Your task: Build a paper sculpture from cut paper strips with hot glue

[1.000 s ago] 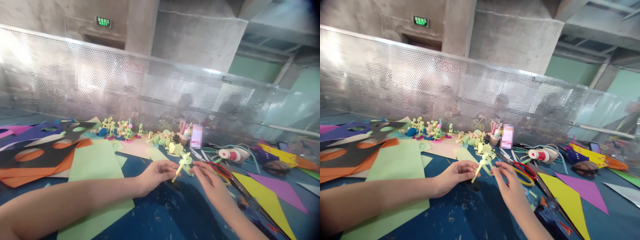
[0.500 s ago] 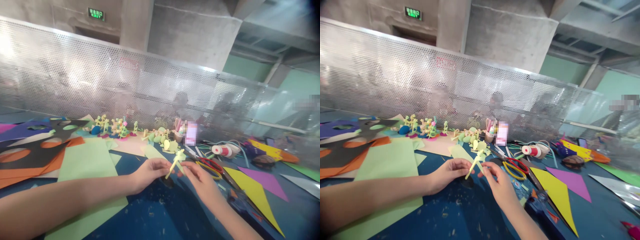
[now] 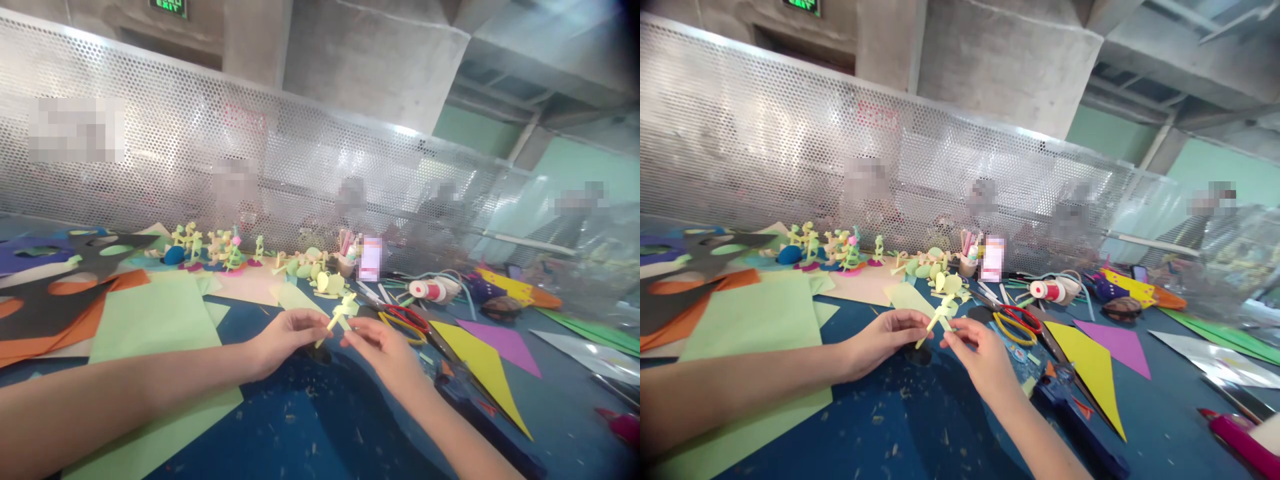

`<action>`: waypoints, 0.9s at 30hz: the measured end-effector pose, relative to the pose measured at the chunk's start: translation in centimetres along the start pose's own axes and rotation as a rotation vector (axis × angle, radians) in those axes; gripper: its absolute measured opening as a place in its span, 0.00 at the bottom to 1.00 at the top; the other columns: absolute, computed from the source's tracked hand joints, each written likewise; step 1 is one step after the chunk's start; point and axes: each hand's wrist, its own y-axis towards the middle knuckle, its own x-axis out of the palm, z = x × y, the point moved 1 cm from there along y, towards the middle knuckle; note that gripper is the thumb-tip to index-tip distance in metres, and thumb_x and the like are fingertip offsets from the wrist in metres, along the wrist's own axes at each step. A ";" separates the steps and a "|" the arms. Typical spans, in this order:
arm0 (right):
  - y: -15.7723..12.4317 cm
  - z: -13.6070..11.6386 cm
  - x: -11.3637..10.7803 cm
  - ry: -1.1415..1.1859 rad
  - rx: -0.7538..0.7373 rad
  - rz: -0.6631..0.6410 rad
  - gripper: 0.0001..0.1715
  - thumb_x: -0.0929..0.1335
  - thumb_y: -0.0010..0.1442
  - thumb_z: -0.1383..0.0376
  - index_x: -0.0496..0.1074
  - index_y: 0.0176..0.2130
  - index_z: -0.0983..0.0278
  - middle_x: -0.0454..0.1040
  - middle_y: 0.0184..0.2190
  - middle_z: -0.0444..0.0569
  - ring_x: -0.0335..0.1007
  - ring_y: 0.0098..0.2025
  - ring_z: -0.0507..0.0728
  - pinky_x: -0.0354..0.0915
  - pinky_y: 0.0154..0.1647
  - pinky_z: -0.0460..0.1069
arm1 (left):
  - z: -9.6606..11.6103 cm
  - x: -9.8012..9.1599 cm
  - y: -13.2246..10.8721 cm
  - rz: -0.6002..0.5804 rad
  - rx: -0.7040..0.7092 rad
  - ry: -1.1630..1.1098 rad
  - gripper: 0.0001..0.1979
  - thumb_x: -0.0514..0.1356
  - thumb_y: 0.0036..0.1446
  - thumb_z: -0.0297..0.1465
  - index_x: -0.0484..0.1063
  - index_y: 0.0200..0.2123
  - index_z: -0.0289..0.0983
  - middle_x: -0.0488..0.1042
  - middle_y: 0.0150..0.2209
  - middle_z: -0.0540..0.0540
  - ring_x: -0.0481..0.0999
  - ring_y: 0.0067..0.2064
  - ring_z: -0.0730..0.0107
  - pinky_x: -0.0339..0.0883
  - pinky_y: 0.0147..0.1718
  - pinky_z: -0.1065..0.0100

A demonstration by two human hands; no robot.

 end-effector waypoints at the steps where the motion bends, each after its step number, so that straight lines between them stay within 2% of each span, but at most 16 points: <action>1: 0.0 0.0 0.0 -0.005 -0.011 0.001 0.16 0.66 0.54 0.58 0.70 0.40 0.64 0.78 0.29 0.49 0.74 0.36 0.59 0.66 0.40 0.52 | 0.0 0.0 0.0 0.002 -0.002 0.005 0.14 0.64 0.47 0.36 0.72 0.37 0.35 0.74 0.34 0.47 0.70 0.34 0.71 0.61 0.36 0.69; 7: -0.4 -0.2 0.3 -0.067 -0.070 0.011 0.16 0.64 0.56 0.57 0.69 0.42 0.63 0.75 0.24 0.45 0.72 0.30 0.55 0.65 0.34 0.47 | 0.2 0.1 -0.1 -0.018 0.031 0.048 0.12 0.62 0.49 0.36 0.73 0.35 0.35 0.73 0.33 0.48 0.69 0.35 0.71 0.60 0.37 0.70; 13: -0.7 -0.4 0.5 -0.128 -0.098 0.011 0.16 0.63 0.57 0.56 0.69 0.42 0.62 0.72 0.22 0.43 0.69 0.27 0.54 0.63 0.30 0.47 | 0.1 0.1 0.0 -0.001 0.038 0.009 0.12 0.63 0.49 0.35 0.72 0.37 0.35 0.73 0.33 0.48 0.69 0.36 0.71 0.60 0.38 0.69; 18: -0.8 -0.4 0.6 -0.096 -0.054 -0.012 0.18 0.63 0.57 0.56 0.68 0.44 0.62 0.75 0.24 0.45 0.72 0.31 0.56 0.65 0.33 0.49 | 0.0 0.0 0.0 0.029 -0.005 0.002 0.20 0.63 0.48 0.36 0.69 0.45 0.38 0.74 0.34 0.47 0.71 0.37 0.68 0.60 0.40 0.67; 24: -0.5 0.3 0.5 -0.029 -0.020 0.009 0.19 0.64 0.56 0.56 0.65 0.45 0.62 0.77 0.28 0.47 0.74 0.35 0.58 0.66 0.40 0.51 | 0.4 0.2 -0.2 -0.004 0.052 0.060 0.25 0.62 0.50 0.36 0.64 0.52 0.42 0.73 0.34 0.49 0.70 0.34 0.71 0.61 0.38 0.66; 27: -0.5 0.3 0.5 -0.036 -0.011 0.012 0.19 0.64 0.56 0.56 0.64 0.45 0.62 0.77 0.28 0.47 0.74 0.35 0.58 0.66 0.39 0.51 | 0.5 0.2 -0.3 0.000 0.075 0.086 0.26 0.60 0.52 0.36 0.60 0.55 0.44 0.72 0.34 0.49 0.70 0.35 0.70 0.61 0.38 0.65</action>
